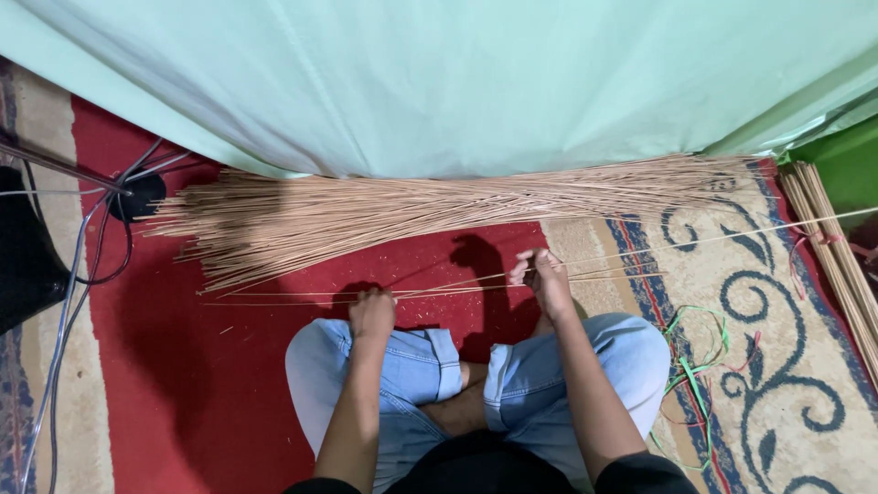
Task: Assembling a broom by bundling thin wooden sticks and tying them with string while sitting on the floor.
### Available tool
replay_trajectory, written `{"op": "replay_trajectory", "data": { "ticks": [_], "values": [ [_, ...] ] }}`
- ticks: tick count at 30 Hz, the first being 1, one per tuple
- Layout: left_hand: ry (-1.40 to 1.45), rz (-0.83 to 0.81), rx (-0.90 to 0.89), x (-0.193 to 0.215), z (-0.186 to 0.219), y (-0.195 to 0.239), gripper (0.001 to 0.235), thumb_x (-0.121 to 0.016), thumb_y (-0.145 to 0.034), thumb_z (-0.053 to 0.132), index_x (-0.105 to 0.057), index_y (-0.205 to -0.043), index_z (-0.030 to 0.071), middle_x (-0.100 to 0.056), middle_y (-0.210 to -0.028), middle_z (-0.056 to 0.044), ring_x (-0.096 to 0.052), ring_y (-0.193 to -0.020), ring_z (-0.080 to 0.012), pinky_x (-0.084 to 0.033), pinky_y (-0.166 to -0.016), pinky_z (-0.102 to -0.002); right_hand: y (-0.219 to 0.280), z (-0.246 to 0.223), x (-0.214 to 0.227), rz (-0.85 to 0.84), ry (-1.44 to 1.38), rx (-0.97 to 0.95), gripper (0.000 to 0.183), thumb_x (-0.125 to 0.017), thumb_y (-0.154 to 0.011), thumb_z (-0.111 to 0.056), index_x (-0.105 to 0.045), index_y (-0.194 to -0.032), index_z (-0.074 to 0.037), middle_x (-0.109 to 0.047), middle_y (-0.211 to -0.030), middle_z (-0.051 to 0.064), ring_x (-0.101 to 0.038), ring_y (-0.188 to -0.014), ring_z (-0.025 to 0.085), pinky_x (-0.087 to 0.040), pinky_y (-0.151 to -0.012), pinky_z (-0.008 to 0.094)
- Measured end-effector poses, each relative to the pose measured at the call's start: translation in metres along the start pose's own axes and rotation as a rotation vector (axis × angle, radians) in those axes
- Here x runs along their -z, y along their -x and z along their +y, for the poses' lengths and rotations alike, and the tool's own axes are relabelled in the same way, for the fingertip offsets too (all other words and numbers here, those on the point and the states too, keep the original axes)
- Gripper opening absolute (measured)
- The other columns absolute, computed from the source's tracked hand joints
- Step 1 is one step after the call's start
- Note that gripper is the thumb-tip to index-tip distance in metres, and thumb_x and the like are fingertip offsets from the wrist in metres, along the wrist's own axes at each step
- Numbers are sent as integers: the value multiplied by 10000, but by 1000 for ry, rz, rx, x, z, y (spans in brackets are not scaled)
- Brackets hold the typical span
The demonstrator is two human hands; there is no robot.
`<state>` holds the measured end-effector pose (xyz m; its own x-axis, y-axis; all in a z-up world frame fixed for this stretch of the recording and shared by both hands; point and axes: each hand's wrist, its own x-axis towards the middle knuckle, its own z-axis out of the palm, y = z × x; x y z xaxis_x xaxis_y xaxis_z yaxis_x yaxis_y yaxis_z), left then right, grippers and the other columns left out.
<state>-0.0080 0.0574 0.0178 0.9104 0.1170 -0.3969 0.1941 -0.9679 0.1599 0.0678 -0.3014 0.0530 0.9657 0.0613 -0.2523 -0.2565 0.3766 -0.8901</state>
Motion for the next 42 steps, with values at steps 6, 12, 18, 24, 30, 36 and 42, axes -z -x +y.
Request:
{"op": "replay_trajectory", "data": {
  "ticks": [6,12,18,24,30,36,42],
  "values": [
    [230,-93,147,55,16,16,353,-428,-1081,303,-699,-1180,100,-738,-1131,-185,-686,-1138,-414,-554,-932,-568,30,-49,-48,-188,251,27,583,-653,-995,-274,-506,-1536,-116,-690,-1266,218,-662,-1140,278,-503,-1045,453],
    [563,-83,190,84,33,22,376,-389,-1094,363,-632,-1268,135,-703,-1241,-231,-623,-1231,-469,-501,-1030,-605,40,-42,-58,-254,535,-157,474,-742,-943,-141,-649,-1401,-66,-667,-1211,208,-645,-1137,336,-502,-1040,496],
    [1024,-29,100,71,52,14,430,-417,-1100,384,-725,-1255,127,-765,-1159,-170,-654,-1200,-397,-513,-1006,-520,31,-16,-52,-353,822,-176,394,-719,-958,-185,-693,-1338,-85,-740,-1129,191,-691,-1072,324,-538,-972,438],
    [1412,-119,-22,52,105,22,449,-347,-1115,256,-644,-1341,7,-686,-1254,-321,-571,-1282,-506,-475,-1050,-608,47,-38,-77,-436,1124,-160,638,-717,-954,-302,-466,-1538,-247,-567,-1423,166,-665,-1214,350,-527,-1043,508],
    [1349,-109,-134,31,136,36,460,-320,-1118,328,-672,-1382,196,-624,-1389,-216,-558,-1299,-436,-513,-995,-566,36,-24,-73,-514,1236,-45,476,-615,-1026,-292,-550,-1469,-129,-627,-1355,211,-581,-1306,432,-470,-1113,530],
    [1285,-54,-144,-38,130,23,363,-437,-1109,307,-749,-1286,253,-574,-1304,-146,-527,-1299,-381,-469,-1069,-509,43,-18,-74,-598,1403,-193,355,-625,-1006,-396,-661,-1301,-203,-684,-1303,65,-636,-1249,352,-499,-1055,539],
    [1535,15,146,-8,88,42,367,-560,-1041,426,-793,-1187,184,-699,-1149,-135,-625,-950,-192,-551,-792,-316,28,3,-45,-459,1629,-178,196,-563,-1018,-337,-670,-1157,-247,-672,-1170,2,-685,-1148,320,-592,-931,508]
  ]
}}
